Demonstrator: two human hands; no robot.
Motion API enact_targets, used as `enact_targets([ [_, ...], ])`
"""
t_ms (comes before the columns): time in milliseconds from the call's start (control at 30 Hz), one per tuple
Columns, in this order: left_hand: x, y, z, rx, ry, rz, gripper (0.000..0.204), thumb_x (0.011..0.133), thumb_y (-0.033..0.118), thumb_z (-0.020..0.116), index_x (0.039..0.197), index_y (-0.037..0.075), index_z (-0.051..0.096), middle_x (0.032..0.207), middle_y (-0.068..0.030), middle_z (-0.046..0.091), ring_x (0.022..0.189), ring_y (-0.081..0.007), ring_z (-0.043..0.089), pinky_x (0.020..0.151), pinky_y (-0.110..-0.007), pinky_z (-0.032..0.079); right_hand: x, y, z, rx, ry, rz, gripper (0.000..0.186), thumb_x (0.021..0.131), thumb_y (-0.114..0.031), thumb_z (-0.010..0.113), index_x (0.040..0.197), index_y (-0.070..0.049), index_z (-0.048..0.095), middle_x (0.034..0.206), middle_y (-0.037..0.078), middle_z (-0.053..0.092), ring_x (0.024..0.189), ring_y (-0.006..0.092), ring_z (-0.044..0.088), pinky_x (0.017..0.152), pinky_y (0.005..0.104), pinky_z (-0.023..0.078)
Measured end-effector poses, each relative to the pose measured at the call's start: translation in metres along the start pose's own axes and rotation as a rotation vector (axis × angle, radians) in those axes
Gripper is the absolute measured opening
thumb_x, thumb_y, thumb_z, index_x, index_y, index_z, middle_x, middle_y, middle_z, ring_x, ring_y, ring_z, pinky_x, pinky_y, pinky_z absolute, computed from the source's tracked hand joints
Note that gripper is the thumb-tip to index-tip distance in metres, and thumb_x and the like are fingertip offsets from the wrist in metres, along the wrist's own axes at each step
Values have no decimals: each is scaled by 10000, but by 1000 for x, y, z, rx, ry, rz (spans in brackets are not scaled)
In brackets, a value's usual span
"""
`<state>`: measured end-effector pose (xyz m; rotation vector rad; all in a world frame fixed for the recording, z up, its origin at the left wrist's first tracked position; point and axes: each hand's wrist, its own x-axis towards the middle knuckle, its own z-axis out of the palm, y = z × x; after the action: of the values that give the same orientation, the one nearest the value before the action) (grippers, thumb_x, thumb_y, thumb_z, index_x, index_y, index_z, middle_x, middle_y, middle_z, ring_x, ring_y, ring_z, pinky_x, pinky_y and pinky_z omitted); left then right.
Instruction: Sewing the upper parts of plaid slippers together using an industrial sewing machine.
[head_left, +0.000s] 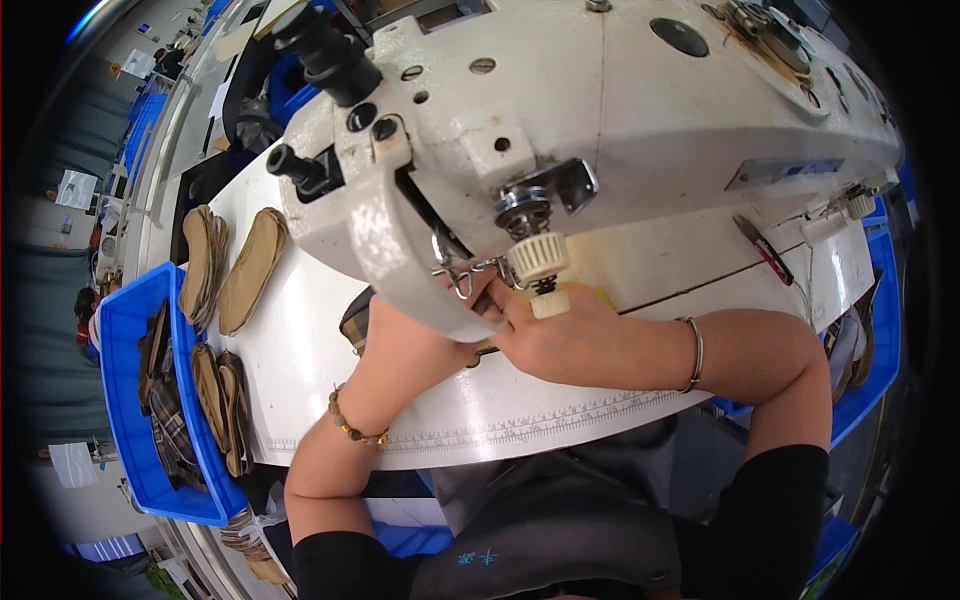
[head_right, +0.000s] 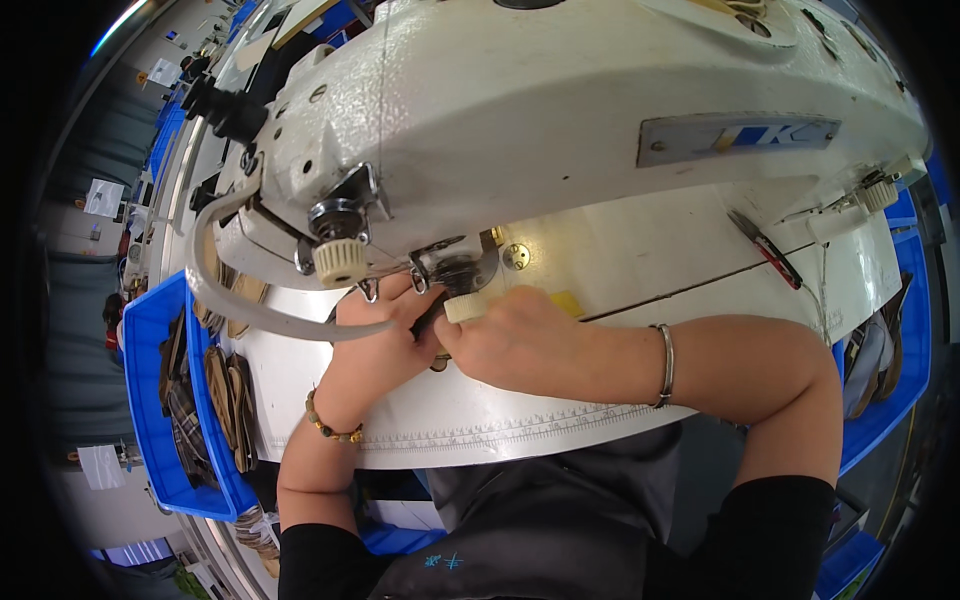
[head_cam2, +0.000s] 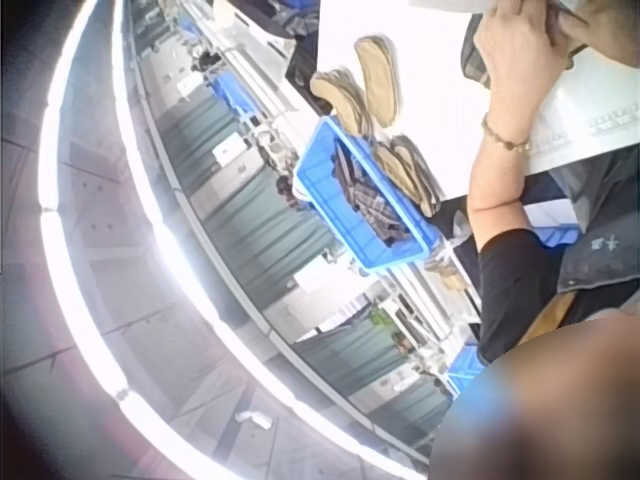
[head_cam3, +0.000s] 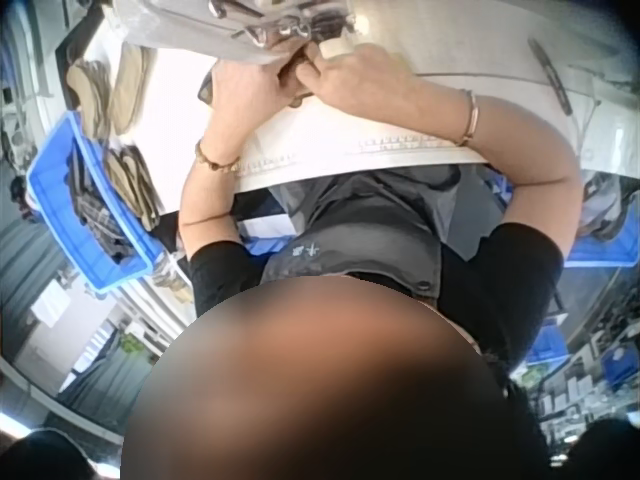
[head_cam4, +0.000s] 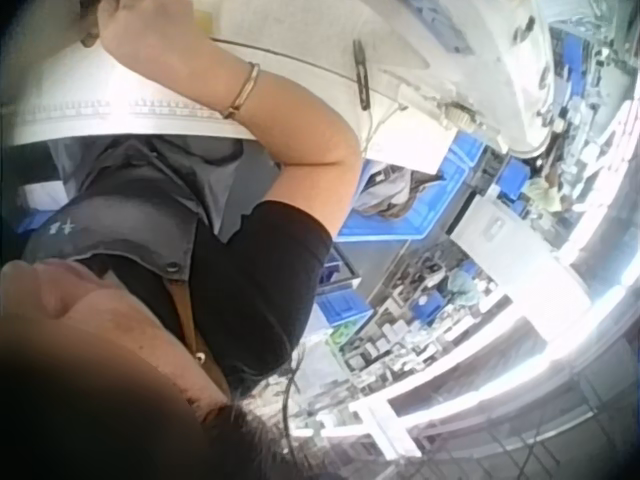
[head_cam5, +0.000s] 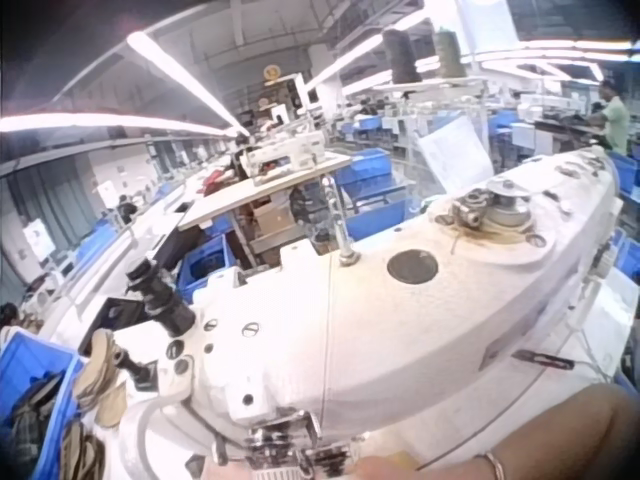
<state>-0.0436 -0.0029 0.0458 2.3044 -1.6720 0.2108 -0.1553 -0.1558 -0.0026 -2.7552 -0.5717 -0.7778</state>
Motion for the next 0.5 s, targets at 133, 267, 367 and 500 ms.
enact_targets([
  [133, -1, -4, -2, -121, 46, 37, 273, 687, 67, 729, 960, 68, 745, 824, -74, 676, 702, -251, 648, 587, -348, 519, 0, -2, -1, -17, 1, -12, 156, 729, -136, 665, 800, -54, 552, 485, 8, 518, 414, 174, 580, 386, 319, 409],
  [267, 1, -2, -6, -208, -10, -34, 262, 704, 81, 729, 965, 59, 739, 794, -91, 654, 667, -277, 637, 563, -360, 512, 0, -4, -1, 50, 13, 9, 165, 733, -133, 662, 768, -72, 513, 518, 9, 522, 430, 172, 584, 394, 319, 413],
  [367, -2, -2, -6, -126, -63, -19, 266, 706, 92, 718, 970, 69, 737, 757, -88, 632, 658, -273, 631, 544, -366, 508, 2, -6, -3, 54, 28, -1, 182, 738, -136, 660, 745, -81, 487, 539, 10, 519, 439, 169, 585, 398, 321, 415],
  [500, -3, 1, -4, -7, -120, -18, 267, 715, 119, 689, 975, 90, 737, 712, -72, 601, 641, -259, 622, 526, -371, 497, 1, -5, -8, 11, -57, 1, 178, 736, -140, 663, 750, -75, 497, 537, 16, 536, 444, 167, 594, 398, 324, 417],
])
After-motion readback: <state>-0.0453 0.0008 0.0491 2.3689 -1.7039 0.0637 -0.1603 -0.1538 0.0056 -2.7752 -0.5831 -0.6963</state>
